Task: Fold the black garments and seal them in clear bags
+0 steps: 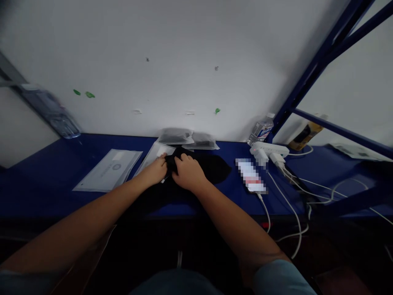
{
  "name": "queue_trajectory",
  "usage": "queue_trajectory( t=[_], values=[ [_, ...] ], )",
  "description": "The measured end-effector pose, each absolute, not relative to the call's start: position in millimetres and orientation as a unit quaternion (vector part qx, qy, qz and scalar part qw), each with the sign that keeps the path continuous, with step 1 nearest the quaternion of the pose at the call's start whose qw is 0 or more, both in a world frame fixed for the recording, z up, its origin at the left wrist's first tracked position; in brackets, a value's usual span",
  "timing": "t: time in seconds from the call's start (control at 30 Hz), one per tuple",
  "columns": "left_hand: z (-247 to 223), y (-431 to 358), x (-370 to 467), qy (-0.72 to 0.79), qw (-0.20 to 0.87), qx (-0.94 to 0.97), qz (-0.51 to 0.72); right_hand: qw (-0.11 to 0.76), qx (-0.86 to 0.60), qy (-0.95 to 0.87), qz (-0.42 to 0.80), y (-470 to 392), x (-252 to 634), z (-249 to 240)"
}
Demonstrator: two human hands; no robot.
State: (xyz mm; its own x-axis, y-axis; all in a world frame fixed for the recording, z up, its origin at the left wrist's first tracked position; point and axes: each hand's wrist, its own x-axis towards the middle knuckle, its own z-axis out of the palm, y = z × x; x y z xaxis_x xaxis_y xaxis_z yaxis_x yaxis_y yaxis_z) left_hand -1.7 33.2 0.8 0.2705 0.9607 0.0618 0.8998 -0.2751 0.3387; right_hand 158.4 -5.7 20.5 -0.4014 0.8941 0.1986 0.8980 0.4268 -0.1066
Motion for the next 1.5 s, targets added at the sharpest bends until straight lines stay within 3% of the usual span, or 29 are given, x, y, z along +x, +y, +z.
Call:
queue_trajectory(
  t=[0.2, 0.67, 0.93, 1.1, 1.37, 1.5],
  values=[
    [4.0, 32.1, -1.8, 0.618, 0.182, 0.743, 0.179, 0.067, -0.526, -0.847, -0.026, -6.4, 154.8, 19.0],
    [-3.9, 38.1, -1.6, 0.598, 0.139, 0.766, 0.192, 0.041, -0.492, -0.869, -0.025, -8.4, 150.2, 24.6],
    [1.2, 33.4, 1.2, 0.603, 0.152, 0.761, 0.186, 0.102, -0.484, -0.868, -0.042, -11.5, 150.5, 18.4],
    [2.6, 32.5, -1.0, 0.606, 0.160, 0.757, 0.186, 0.105, -0.451, -0.886, 0.022, -5.3, 155.9, 20.1],
    [-4.4, 32.8, 0.8, 0.581, 0.117, 0.794, 0.134, 0.085, -0.444, -0.892, 0.004, -3.4, 151.1, 12.4],
    [2.6, 33.4, -4.4, 0.549, 0.096, 0.826, 0.083, 0.122, -0.373, -0.916, 0.087, 7.1, 164.0, 16.7]
  ],
)
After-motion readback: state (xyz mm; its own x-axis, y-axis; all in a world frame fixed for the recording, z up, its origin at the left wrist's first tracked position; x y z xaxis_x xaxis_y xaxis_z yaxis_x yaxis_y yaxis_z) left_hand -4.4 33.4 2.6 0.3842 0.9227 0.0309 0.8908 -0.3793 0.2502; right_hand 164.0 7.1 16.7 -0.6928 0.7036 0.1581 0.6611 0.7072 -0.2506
